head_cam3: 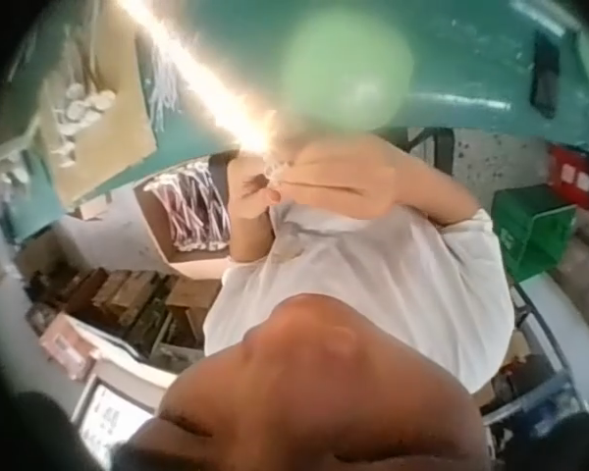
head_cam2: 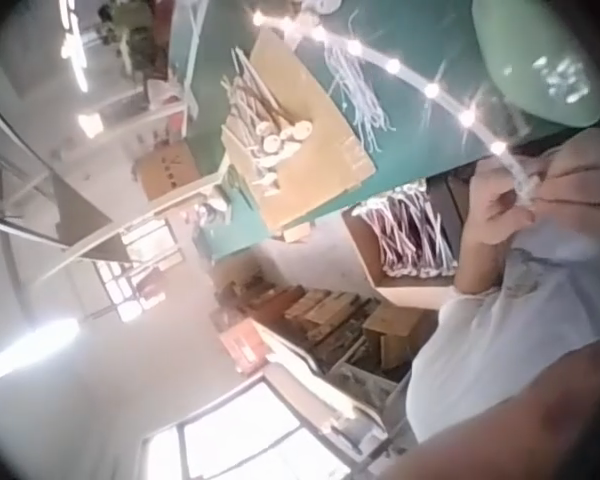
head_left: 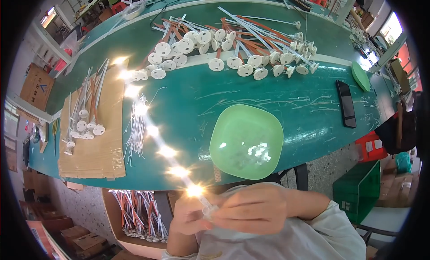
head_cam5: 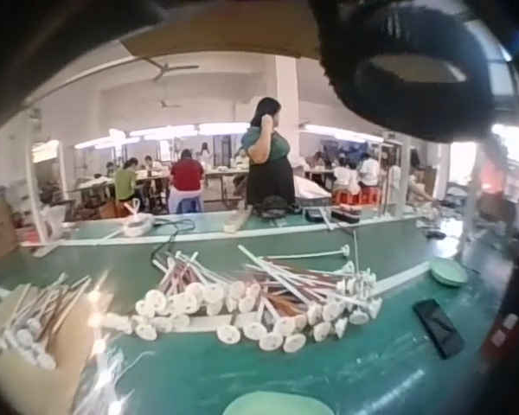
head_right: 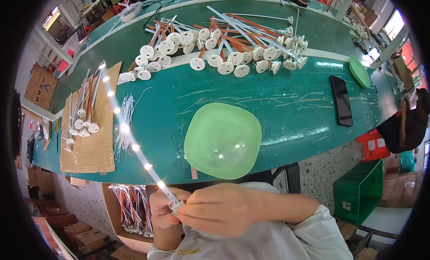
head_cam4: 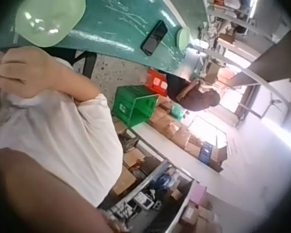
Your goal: Assembling long LED light strips by attaching them to circular plastic bases and adding electrical connectors.
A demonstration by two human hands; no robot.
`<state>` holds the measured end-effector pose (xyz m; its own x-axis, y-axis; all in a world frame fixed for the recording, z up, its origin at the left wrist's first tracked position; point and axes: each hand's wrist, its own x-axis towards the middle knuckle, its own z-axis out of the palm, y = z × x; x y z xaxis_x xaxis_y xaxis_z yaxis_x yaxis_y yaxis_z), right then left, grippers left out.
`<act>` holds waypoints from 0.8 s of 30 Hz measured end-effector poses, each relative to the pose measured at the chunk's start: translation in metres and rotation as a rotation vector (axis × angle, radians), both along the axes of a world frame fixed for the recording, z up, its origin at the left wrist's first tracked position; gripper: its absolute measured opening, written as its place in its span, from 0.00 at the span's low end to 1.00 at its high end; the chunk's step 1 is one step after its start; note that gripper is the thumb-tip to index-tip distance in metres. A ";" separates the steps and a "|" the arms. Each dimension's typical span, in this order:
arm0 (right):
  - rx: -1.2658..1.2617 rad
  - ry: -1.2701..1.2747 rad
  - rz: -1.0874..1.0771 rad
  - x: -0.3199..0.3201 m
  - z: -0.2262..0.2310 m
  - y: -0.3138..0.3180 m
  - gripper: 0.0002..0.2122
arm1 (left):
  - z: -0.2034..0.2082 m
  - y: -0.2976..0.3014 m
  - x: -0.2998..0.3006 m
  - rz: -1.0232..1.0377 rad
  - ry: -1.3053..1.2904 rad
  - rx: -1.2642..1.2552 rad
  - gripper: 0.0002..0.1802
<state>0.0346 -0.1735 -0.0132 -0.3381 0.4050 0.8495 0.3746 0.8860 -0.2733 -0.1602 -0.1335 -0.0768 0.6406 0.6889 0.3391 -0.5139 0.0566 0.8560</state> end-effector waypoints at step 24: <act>-1.016 -0.693 -0.184 0.106 0.016 0.194 0.06 | 0.013 0.067 0.006 0.341 0.163 0.087 0.23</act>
